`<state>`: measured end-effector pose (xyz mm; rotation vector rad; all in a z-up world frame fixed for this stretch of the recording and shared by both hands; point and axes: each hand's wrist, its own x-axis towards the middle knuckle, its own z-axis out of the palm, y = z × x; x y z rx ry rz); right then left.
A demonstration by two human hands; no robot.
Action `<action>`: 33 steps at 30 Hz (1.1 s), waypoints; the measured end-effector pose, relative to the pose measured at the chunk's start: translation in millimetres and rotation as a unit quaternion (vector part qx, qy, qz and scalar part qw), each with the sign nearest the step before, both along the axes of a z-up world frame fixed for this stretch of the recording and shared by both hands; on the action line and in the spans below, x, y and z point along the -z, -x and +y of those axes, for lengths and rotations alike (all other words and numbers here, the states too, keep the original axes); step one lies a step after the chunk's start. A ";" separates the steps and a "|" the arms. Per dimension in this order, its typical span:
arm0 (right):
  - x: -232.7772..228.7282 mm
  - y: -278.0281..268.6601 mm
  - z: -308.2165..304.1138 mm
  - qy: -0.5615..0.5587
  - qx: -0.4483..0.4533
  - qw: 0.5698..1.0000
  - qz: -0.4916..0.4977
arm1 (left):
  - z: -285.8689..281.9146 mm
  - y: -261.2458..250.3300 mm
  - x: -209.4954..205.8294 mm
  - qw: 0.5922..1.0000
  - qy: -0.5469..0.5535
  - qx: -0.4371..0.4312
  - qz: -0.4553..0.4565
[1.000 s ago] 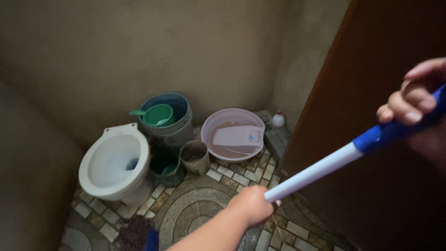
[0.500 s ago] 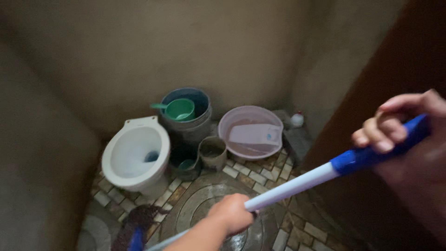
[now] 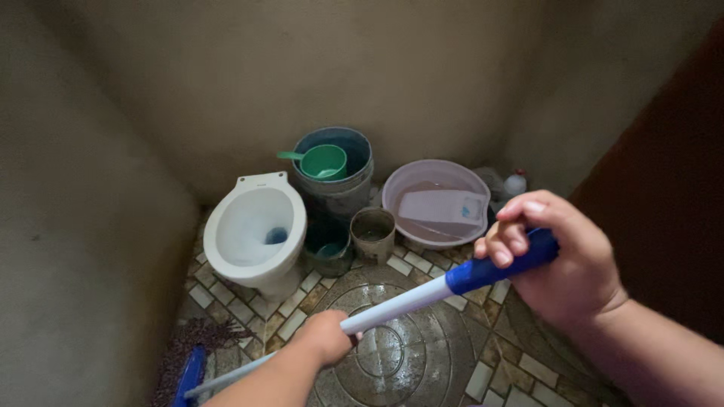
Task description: The person assembles a mop by inserting a white shaft into a blue handle and twisting to lock it. They then attach the mop head to the assembled shaft and test the connection by moving the mop on the floor.
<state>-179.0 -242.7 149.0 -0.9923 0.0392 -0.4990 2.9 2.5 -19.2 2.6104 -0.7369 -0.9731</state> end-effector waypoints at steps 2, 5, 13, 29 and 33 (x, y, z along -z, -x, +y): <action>-3.6 6.1 -11.9 -0.001 0.008 1.000 0.000 | -13.2 5.6 -5.3 1.000 0.015 0.003 -0.003; -9.9 28.4 -34.7 0.005 0.035 0.999 0.006 | -33.2 25.9 -13.3 0.999 0.016 -0.019 0.032; -30.2 85.4 -134.0 0.077 0.125 0.989 -0.009 | -124.8 88.8 -38.3 0.990 0.122 0.072 0.012; -29.4 82.9 -134.3 0.073 0.058 0.993 -0.068 | -129.8 90.1 -44.3 0.998 0.054 -0.019 0.019; -13.8 43.9 -100.6 0.050 0.021 0.998 -0.031 | -90.8 49.8 -12.5 0.999 0.036 0.005 -0.028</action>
